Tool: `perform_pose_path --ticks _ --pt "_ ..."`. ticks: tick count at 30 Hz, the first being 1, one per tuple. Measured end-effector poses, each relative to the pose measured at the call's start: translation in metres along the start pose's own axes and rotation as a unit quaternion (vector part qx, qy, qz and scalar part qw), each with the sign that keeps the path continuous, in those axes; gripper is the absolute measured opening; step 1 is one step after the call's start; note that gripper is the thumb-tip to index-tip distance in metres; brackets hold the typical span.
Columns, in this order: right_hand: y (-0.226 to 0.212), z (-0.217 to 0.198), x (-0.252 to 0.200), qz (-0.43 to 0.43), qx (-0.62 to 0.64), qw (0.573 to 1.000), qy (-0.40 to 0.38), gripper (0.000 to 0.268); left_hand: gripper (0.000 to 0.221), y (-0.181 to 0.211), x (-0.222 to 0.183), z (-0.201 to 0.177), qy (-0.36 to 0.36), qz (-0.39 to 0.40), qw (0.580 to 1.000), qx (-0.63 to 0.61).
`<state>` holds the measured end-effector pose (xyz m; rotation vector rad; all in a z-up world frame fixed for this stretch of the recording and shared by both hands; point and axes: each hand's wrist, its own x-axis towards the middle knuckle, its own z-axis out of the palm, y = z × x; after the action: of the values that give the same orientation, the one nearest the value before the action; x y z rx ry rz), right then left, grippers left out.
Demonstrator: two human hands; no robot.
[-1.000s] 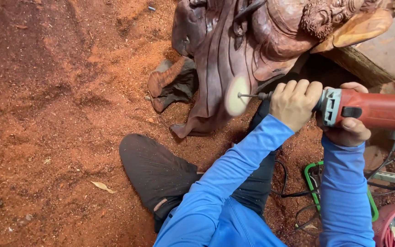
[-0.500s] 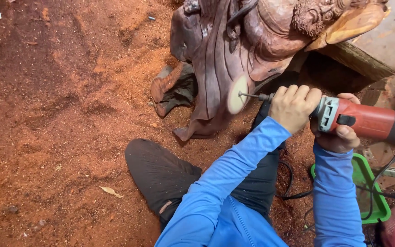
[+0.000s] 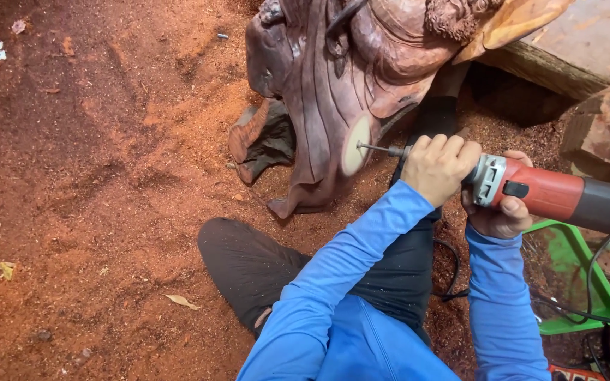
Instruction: Using a handheld power rotary tool with a sanding attachment to smooth and finish the surface of an intricate wooden statue.
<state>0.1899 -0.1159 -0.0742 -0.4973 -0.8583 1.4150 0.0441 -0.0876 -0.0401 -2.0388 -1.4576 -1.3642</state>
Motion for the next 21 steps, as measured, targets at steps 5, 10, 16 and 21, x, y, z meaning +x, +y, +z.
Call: perform_pose_path --ticks 5,10,16,21 --pt "0.006 -0.003 -0.020 0.004 0.019 0.999 0.035 0.078 0.020 0.003 -0.014 -0.001 -0.022 0.019 1.000 0.002" --pt "0.024 -0.021 -0.039 0.030 0.053 0.994 0.087 0.080 0.017 0.006 -0.039 0.007 -0.065 0.033 0.997 -0.003" --pt "0.048 -0.047 -0.041 -0.054 0.086 0.995 0.023 0.078 0.010 0.005 -0.047 0.023 -0.027 0.057 0.997 -0.034" --pt "0.056 -0.050 -0.051 -0.043 0.089 0.994 0.034 0.080 0.011 0.005 -0.059 0.022 -0.029 0.073 0.997 -0.027"
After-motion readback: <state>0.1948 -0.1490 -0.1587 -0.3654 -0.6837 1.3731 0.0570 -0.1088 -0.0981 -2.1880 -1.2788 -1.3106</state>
